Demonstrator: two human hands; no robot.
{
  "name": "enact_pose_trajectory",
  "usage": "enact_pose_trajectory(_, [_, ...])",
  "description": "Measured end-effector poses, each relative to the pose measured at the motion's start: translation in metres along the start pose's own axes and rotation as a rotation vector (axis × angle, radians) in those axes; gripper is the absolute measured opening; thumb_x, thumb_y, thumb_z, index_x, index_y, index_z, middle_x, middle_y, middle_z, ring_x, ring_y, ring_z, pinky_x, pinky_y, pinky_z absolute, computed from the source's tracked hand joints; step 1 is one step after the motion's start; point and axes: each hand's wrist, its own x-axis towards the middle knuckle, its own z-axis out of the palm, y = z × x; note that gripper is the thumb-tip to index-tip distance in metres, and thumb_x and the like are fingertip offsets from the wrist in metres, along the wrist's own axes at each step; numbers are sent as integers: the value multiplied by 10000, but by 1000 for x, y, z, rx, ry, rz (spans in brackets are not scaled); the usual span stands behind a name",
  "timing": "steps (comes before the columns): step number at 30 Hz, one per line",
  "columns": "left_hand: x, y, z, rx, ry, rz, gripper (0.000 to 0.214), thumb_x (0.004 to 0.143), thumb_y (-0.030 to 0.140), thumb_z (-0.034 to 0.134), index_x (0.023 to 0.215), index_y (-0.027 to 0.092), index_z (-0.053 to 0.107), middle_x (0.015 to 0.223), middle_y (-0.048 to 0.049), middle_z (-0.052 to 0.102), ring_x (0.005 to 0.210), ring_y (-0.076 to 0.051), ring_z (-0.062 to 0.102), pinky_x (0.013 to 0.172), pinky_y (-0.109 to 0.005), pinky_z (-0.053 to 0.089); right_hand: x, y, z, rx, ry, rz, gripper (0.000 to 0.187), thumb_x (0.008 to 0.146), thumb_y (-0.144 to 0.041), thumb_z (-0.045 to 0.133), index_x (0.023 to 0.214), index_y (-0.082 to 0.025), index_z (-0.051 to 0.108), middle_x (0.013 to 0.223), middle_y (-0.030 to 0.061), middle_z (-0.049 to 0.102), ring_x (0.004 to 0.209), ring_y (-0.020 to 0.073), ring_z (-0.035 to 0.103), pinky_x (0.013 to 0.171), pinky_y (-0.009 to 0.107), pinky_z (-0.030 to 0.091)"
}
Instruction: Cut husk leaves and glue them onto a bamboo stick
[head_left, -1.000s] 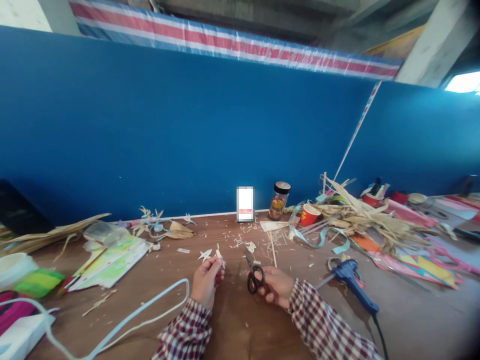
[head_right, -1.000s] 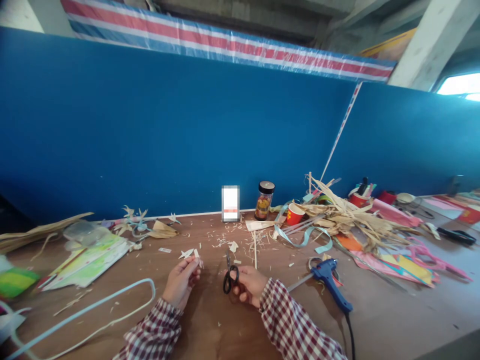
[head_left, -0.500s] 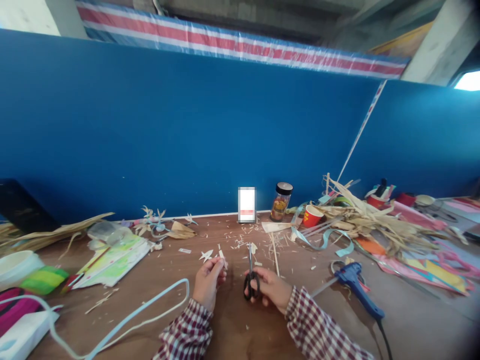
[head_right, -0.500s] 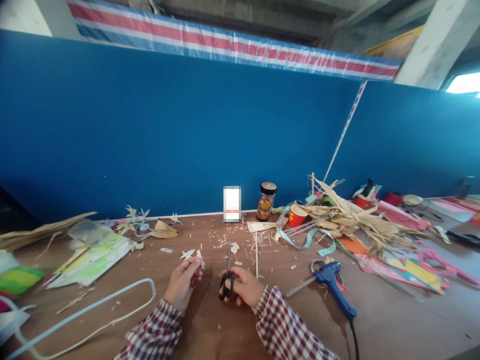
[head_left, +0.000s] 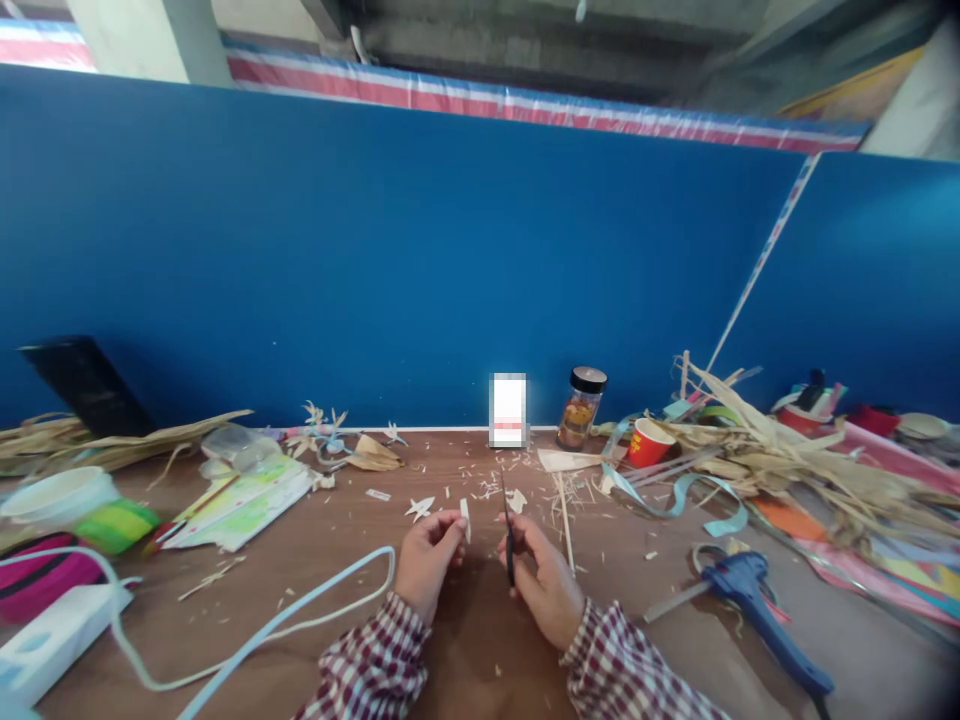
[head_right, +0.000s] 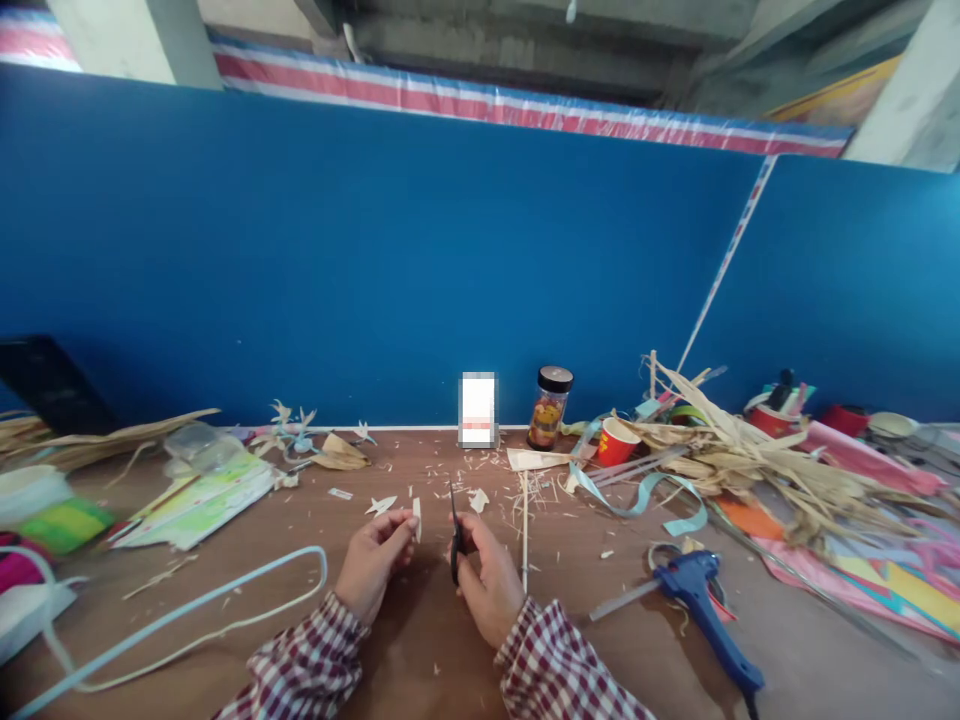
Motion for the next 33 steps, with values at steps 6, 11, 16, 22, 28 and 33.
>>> enact_pose_trajectory(6, [1, 0, -3, 6, 29, 2, 287, 594, 357, 707, 728, 126, 602, 494, 61, 518, 413, -39, 434, 393, -140, 340, 10, 0, 7, -208, 88, -88, 362, 703, -287, 608, 1041, -201, 511, 774, 2, 561, 705, 144, 530, 642, 242, 450])
enact_pose_trajectory(11, [-1, 0, -1, -3, 31, -4, 310, 581, 370, 710, 743, 134, 589, 506, 68, 504, 412, -37, 428, 382, -138, 334, 2, -1, 2, -207, -19, -69, 226, 721, -287, 583, 921, -189, 543, 682, -21, 545, 615, 121, 503, 563, 207, 404])
enact_pose_trajectory(16, [-7, 2, 4, -15, -1, -14, 303, 572, 354, 721, 730, 130, 591, 510, 65, 509, 416, -33, 424, 385, -135, 330, -4, -2, 2, -168, -98, -32, 212, 718, -290, 594, 904, -195, 563, 631, -39, 519, 578, 104, 471, 527, 190, 361])
enact_pose_trajectory(22, [-8, -1, 5, -17, -24, -11, 305, 570, 358, 722, 721, 120, 607, 469, 66, 498, 400, -36, 418, 382, -141, 320, -3, -2, 3, -132, -149, 1, 191, 720, -269, 591, 896, -197, 578, 606, -47, 490, 543, 90, 429, 492, 181, 319])
enact_pose_trajectory(28, [-8, -3, 5, -15, -37, -22, 307, 568, 366, 722, 707, 118, 608, 454, 69, 487, 383, -31, 399, 374, -142, 306, -3, -2, 4, -136, -140, 14, 149, 704, -258, 604, 836, -189, 586, 577, -54, 464, 516, 81, 397, 472, 180, 298])
enact_pose_trajectory(33, [-8, -3, 6, -17, -35, -37, 310, 560, 368, 726, 705, 118, 615, 453, 63, 493, 386, -34, 404, 375, -143, 306, -2, -4, 4, -128, -144, 49, 164, 698, -265, 607, 838, -184, 588, 569, -52, 464, 508, 82, 396, 463, 179, 302])
